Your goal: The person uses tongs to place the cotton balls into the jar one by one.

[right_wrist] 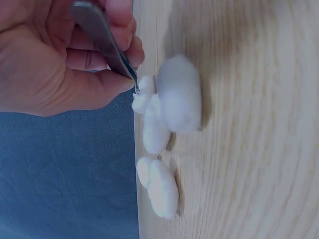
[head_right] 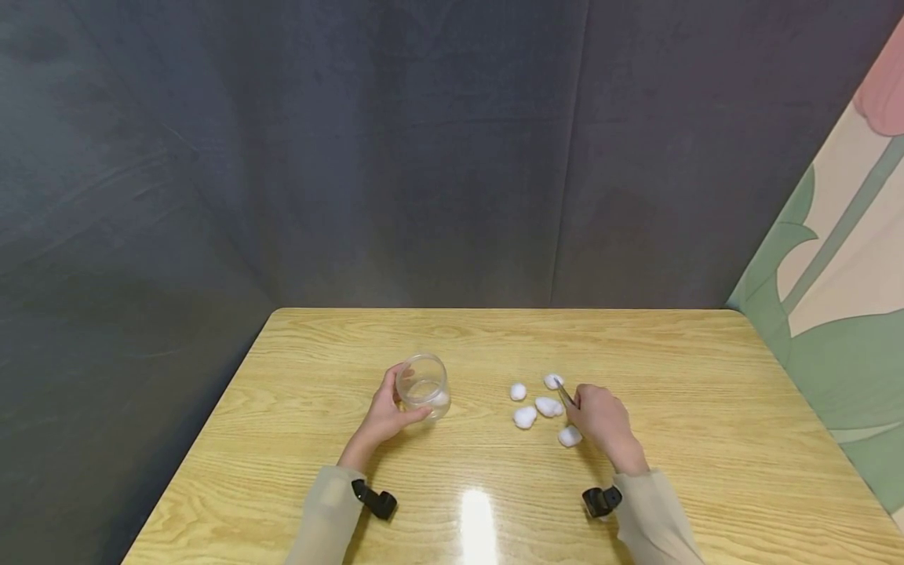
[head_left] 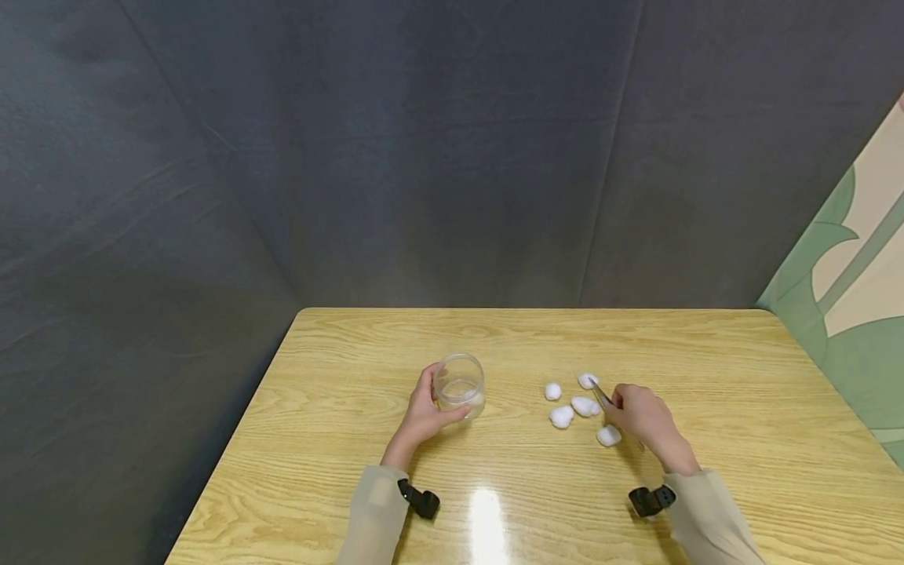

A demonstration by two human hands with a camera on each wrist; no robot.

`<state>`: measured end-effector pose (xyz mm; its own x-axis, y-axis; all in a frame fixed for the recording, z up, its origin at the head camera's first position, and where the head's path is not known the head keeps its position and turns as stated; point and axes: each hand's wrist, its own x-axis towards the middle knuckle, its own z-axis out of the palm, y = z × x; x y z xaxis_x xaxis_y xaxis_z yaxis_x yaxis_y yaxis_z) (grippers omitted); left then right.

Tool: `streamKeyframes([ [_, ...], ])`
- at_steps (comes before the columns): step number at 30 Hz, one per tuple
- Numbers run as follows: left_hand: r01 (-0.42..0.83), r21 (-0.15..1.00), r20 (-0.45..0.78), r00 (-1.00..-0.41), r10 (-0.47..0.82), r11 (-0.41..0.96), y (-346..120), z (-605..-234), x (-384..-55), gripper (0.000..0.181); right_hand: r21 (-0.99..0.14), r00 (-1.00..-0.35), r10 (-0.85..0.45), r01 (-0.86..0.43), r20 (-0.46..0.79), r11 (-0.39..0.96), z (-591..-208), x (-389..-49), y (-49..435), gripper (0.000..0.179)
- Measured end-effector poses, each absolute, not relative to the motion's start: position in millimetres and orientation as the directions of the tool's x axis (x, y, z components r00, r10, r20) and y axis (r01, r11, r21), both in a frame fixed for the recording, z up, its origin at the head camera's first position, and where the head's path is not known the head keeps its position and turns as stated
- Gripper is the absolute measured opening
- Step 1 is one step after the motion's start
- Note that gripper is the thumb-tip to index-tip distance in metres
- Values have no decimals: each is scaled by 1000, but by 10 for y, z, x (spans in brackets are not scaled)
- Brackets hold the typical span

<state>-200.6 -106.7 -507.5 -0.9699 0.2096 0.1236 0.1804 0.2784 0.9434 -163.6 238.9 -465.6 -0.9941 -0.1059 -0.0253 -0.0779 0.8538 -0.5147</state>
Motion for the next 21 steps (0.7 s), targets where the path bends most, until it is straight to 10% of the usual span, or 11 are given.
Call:
streamKeyframes([
  [21,190,943,134,-968,213,274,-1083,-5156,-2047,85,-505,-993,-100,-116,58,856,-4522,-1602,2390,16],
])
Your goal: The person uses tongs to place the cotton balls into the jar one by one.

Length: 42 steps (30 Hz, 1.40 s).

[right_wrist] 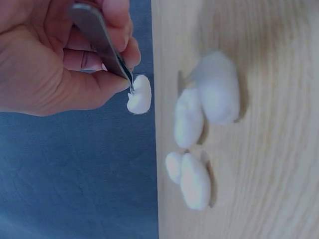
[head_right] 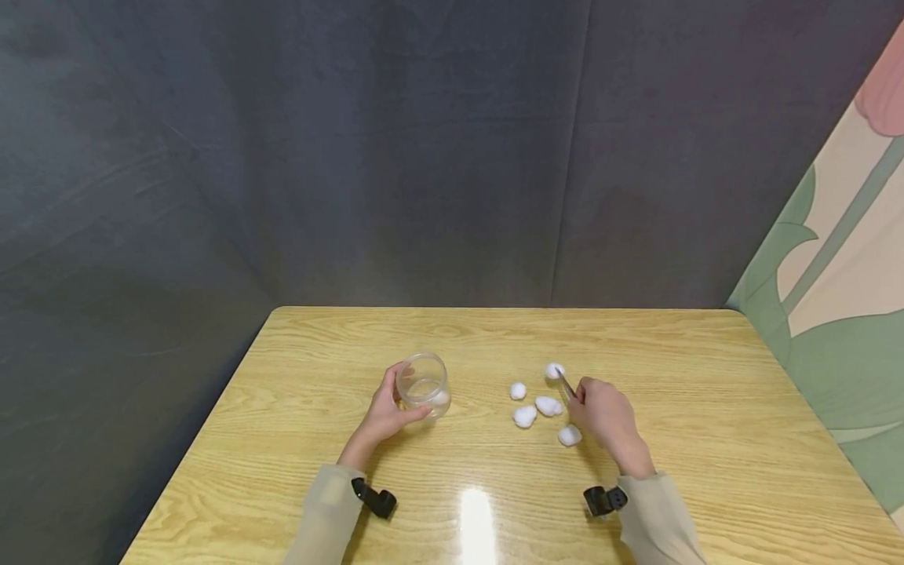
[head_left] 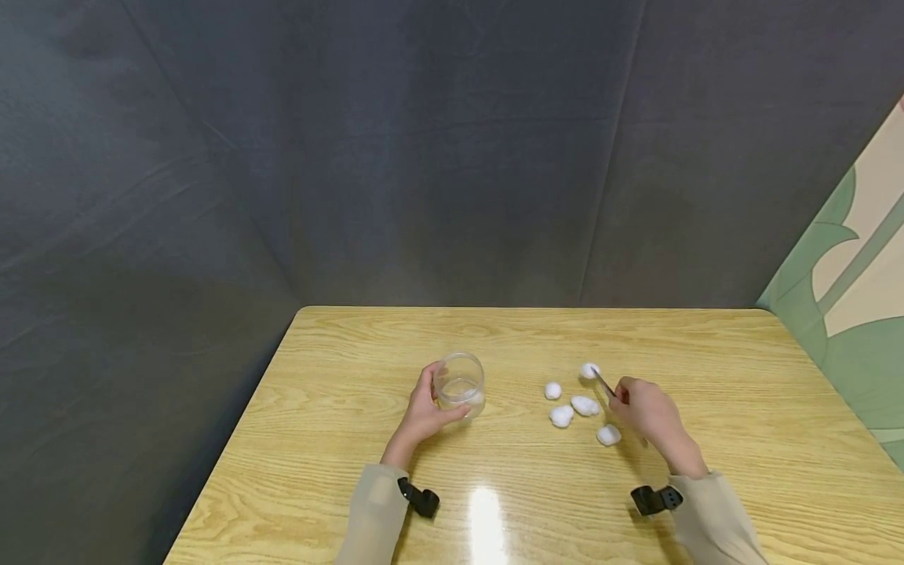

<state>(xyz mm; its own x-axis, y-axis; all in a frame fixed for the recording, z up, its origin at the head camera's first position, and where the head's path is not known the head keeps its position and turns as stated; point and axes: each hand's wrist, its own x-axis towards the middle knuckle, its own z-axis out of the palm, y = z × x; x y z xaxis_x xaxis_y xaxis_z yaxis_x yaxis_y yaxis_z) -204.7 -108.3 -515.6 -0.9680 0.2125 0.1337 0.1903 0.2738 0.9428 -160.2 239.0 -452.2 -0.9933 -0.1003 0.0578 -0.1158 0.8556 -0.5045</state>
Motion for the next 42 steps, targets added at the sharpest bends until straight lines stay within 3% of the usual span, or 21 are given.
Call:
streamKeyframes([
  [42,192,940,136,-969,207,283,-1091,-5178,-2062,85,-527,-974,-150,-219,171,821,-4198,-1591,1999,12],
])
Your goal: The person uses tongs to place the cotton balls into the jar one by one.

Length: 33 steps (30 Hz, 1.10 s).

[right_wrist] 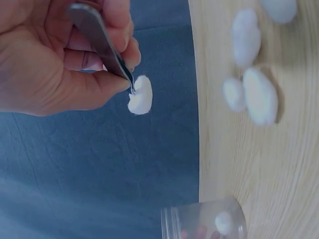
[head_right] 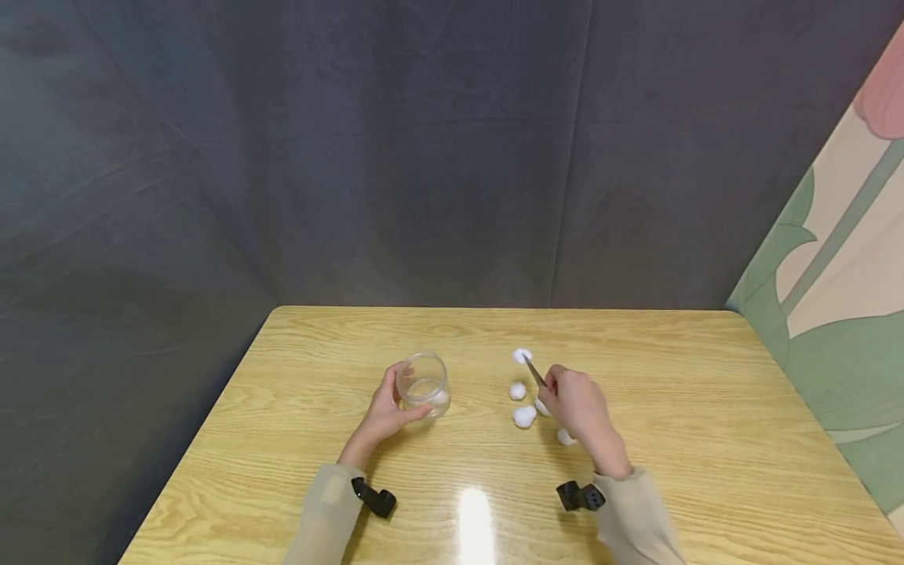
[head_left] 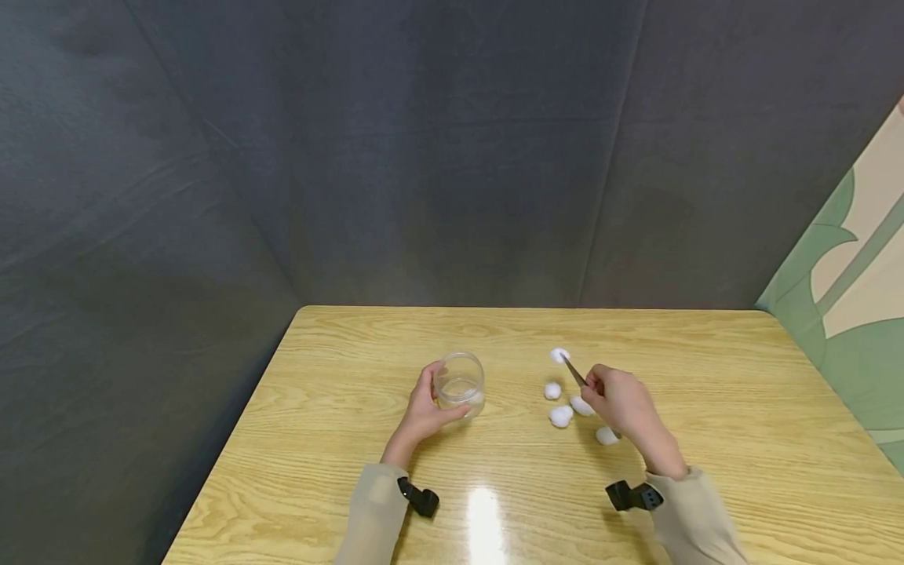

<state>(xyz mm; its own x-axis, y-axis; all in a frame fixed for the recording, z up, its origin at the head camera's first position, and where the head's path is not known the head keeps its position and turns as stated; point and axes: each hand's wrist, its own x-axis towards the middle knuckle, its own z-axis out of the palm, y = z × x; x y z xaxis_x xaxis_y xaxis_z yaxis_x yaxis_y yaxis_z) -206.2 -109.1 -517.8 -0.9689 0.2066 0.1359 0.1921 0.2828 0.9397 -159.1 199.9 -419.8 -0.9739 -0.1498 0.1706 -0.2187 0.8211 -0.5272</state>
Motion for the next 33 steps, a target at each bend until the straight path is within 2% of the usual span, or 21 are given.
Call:
streamKeyframes([
  [20,198,939,141,-967,211,281,-1087,-5183,-2054,85,-554,-967,-180,-251,180,794,-4140,-1646,1724,12],
  [29,210,945,148,-958,244,251,-1053,-4842,-1906,82,-565,-961,-192,-272,197,779,-4102,-1664,1609,13],
  [33,216,943,151,-956,253,253,-1057,-4800,-1882,81,-565,-959,-203,-281,197,776,-4091,-1673,1555,13],
])
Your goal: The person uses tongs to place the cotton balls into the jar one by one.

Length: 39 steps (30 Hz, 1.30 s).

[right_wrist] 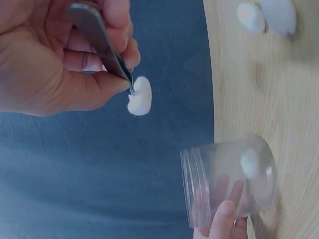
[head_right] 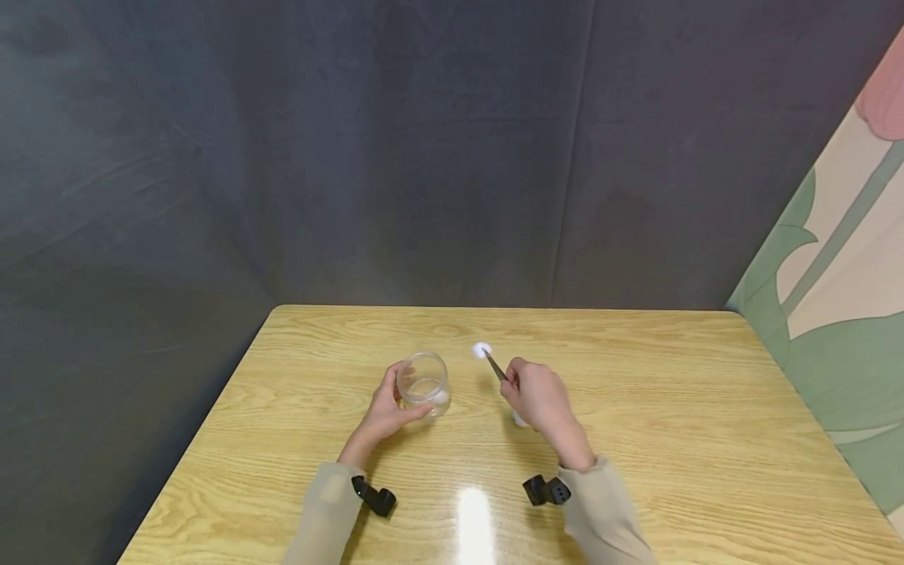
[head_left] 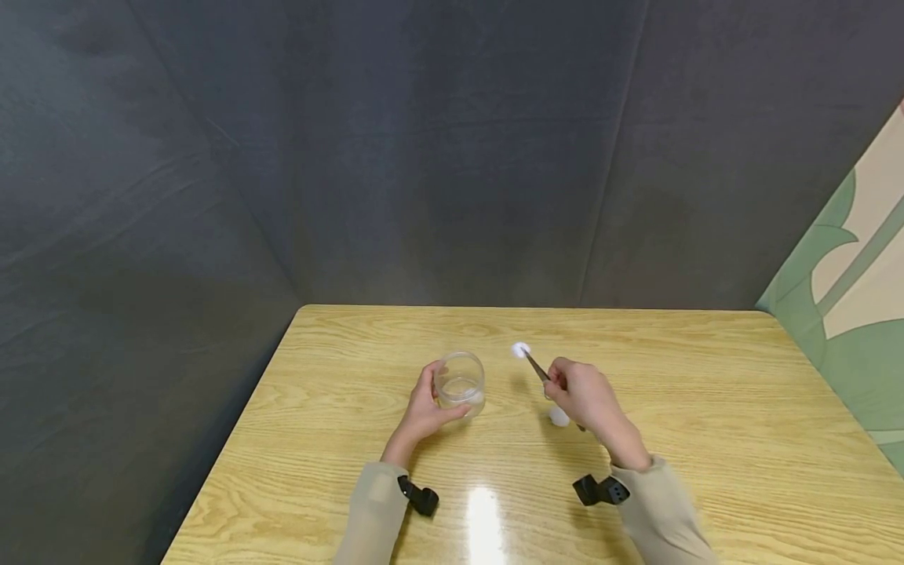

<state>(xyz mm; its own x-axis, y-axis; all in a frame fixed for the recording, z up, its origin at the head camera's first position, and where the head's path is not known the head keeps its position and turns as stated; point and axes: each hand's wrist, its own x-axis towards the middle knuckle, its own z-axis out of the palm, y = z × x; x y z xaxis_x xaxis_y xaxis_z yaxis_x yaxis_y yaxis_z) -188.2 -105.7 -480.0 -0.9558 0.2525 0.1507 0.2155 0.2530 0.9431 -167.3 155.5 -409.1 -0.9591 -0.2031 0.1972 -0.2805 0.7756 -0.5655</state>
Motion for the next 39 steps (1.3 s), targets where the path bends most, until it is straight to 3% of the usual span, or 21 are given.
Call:
streamKeyframes([
  [8,218,941,152,-956,251,260,-1053,-4815,-1894,81,-567,-950,-233,-310,206,763,-4057,-1666,1438,13],
  [17,212,938,152,-963,223,276,-1082,-5162,-2058,85,-559,-940,-257,-340,224,756,-4033,-1650,1329,13],
  [39,219,934,163,-964,209,281,-1077,-5196,-2071,85,-515,-916,-336,-400,217,758,-4114,-1640,1080,15],
])
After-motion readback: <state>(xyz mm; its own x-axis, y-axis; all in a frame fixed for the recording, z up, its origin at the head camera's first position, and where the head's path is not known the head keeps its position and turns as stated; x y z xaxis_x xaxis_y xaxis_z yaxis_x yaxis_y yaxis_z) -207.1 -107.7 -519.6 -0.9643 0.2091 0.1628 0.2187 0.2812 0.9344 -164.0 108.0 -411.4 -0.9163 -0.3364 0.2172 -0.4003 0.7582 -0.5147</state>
